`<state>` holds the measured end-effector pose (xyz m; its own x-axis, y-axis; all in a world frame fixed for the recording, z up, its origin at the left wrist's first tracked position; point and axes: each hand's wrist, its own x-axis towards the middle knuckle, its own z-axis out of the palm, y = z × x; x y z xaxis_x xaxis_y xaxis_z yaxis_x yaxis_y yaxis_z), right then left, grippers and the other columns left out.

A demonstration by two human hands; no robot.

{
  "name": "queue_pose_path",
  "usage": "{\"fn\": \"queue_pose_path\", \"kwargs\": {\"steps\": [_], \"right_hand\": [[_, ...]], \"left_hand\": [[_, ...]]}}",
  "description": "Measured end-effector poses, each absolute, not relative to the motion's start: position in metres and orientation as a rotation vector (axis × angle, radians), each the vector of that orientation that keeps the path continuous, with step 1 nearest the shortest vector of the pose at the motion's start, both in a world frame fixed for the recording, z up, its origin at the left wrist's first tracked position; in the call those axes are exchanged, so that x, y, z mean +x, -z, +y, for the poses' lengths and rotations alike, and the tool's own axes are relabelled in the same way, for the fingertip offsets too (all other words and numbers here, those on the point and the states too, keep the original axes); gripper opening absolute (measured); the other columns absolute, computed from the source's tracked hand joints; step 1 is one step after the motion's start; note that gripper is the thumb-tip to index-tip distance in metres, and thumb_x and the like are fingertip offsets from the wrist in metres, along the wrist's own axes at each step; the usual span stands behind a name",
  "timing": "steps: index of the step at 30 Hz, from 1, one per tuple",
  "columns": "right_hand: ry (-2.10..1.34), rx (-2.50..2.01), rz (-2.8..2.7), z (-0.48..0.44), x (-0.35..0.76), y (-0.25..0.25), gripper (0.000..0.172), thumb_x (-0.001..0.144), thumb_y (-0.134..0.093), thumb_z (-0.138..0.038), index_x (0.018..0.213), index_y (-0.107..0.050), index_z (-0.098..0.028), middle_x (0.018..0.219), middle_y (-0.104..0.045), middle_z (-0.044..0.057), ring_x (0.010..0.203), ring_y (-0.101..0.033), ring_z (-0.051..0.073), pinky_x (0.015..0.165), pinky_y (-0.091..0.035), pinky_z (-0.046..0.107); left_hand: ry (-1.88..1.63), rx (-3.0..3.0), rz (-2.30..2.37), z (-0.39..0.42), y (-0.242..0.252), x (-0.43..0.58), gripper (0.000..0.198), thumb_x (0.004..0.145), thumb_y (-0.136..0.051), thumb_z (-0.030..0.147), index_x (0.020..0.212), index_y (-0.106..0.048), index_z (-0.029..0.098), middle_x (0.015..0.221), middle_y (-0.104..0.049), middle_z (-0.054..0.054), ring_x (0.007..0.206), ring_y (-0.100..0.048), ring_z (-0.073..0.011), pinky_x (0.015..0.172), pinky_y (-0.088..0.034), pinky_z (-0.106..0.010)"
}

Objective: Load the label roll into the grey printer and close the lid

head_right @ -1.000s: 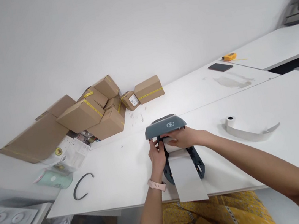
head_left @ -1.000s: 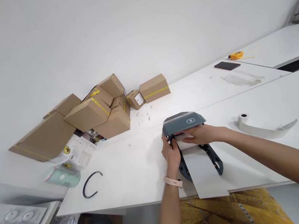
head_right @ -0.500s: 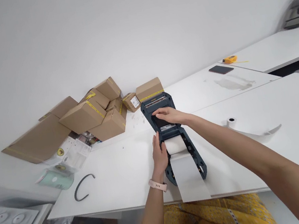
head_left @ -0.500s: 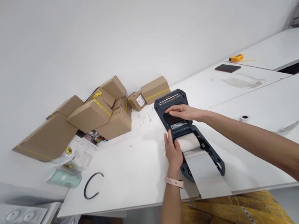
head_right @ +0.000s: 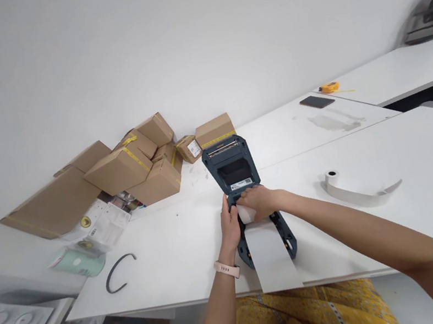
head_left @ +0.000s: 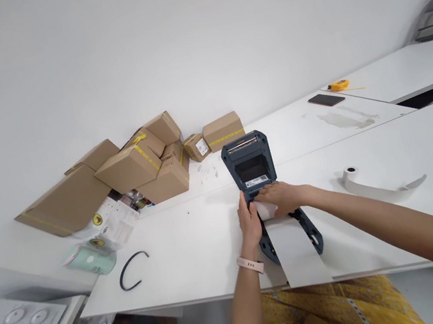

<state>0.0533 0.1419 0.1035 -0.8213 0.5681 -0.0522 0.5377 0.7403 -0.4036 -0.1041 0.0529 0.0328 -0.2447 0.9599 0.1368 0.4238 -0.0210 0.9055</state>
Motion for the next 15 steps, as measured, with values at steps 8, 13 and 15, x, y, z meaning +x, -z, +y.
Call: {"fn": "queue_pose_path", "kwargs": {"steps": [8, 13, 15], "right_hand": [[-0.351, -1.033, -3.013, 0.131, 0.04, -0.088, 0.083, 0.063, -0.077, -0.026, 0.14, -0.052, -0.013, 0.126, -0.063, 0.023, 0.116, -0.062, 0.042, 0.103, -0.041, 0.053], [-0.434, -0.976, -3.057, 0.135, 0.044, -0.095, 0.079, 0.058, -0.078, -0.029, 0.133, -0.057, -0.017, 0.125, -0.062, 0.019, 0.115, -0.062, 0.041, 0.096, -0.047, 0.049], [-0.486, -0.956, -3.055, 0.137, 0.046, -0.097, 0.079, 0.058, -0.078, -0.03, 0.133, -0.057, -0.018, 0.125, -0.062, 0.019, 0.116, -0.061, 0.041, 0.095, -0.048, 0.049]], "left_hand": [[-1.237, 1.445, 1.768, 0.051, -0.04, -0.1, 0.065, 0.101, -0.037, 0.043, 0.161, -0.021, 0.024, 0.166, -0.032, -0.007, 0.152, -0.032, -0.0251, 0.123, -0.027, -0.04], [-1.235, 1.438, 1.783, 0.05, -0.042, -0.099, 0.067, 0.102, -0.036, 0.04, 0.162, -0.013, 0.022, 0.164, -0.035, -0.012, 0.15, -0.036, -0.0261, 0.122, -0.028, -0.044], [-1.26, 1.369, 1.757, 0.05, -0.039, -0.1, 0.068, 0.101, -0.037, 0.04, 0.162, -0.012, 0.022, 0.163, -0.036, -0.012, 0.149, -0.036, -0.0255, 0.121, -0.029, -0.044]]}}
